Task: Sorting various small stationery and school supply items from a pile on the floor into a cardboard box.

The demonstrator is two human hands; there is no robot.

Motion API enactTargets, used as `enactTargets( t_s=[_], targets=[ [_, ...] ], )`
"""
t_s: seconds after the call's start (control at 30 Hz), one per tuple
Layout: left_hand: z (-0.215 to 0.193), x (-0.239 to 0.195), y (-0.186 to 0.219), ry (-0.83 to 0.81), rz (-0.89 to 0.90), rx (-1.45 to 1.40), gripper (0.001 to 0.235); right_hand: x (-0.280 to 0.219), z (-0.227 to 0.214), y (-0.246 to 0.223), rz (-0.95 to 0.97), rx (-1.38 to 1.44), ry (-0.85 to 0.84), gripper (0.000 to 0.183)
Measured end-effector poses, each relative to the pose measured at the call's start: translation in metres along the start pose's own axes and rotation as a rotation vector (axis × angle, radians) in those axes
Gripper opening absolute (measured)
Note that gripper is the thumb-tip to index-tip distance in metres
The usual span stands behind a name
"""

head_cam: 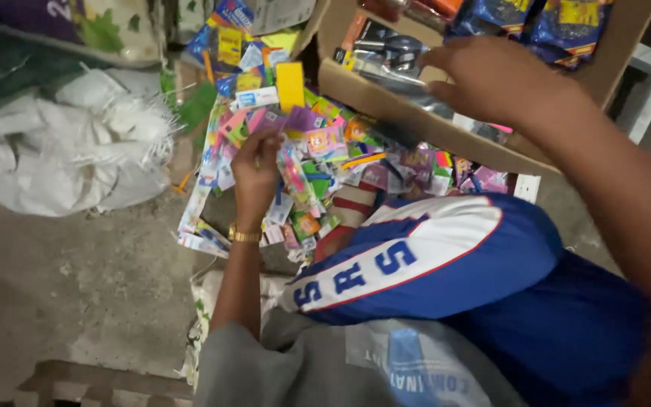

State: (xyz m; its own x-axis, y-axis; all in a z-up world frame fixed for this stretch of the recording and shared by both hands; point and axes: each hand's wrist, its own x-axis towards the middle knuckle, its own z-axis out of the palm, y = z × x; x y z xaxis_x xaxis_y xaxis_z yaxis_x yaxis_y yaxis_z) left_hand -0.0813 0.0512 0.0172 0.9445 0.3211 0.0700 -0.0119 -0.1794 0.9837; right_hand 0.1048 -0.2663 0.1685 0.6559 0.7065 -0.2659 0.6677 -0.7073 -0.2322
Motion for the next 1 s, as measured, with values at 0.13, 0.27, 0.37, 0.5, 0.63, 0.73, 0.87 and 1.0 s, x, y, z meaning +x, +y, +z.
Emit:
enactTargets(
  t_s=[0.13,0.27,0.37,0.5,0.63,0.73,0.87,1.0],
  targets=[
    [0.006,-0.028,-0.062,0.046,-0.146,0.120,0.021,0.043,0.047,-0.028,-0.023,-0.036,-0.032,0.039],
    [0.078,-0.035,-0.138,-0.158,0.083,-0.096,0.014,0.063,0.113,-0.031,0.231,-0.085,-0.277,0.029],
    [0.151,-0.037,-0.169,-0.268,-0.091,-0.063,0.017,0.060,0.184,0.004,0.172,-0.002,-0.311,0.025],
    [0.238,-0.026,-0.233,-0.325,-0.749,-0.351,0.029,0.054,0.231,0.036,0.124,-0.120,-0.618,0.025],
    [0.272,-0.007,-0.237,-0.280,-0.649,0.108,0.040,0.059,0.263,0.061,0.214,-0.051,-0.626,0.027],
    [0.295,0.002,-0.288,-0.091,-0.689,-0.263,0.037,0.070,0.257,0.059,0.192,-0.031,-0.649,0.028],
    [0.275,0.002,-0.283,-0.093,-0.697,0.030,0.036,0.079,0.246,0.051,0.200,0.048,-0.638,0.032],
    [0.239,-0.012,-0.244,-0.070,-0.815,-0.330,0.034,0.076,0.233,0.046,0.356,0.136,-0.598,0.034]
  ],
)
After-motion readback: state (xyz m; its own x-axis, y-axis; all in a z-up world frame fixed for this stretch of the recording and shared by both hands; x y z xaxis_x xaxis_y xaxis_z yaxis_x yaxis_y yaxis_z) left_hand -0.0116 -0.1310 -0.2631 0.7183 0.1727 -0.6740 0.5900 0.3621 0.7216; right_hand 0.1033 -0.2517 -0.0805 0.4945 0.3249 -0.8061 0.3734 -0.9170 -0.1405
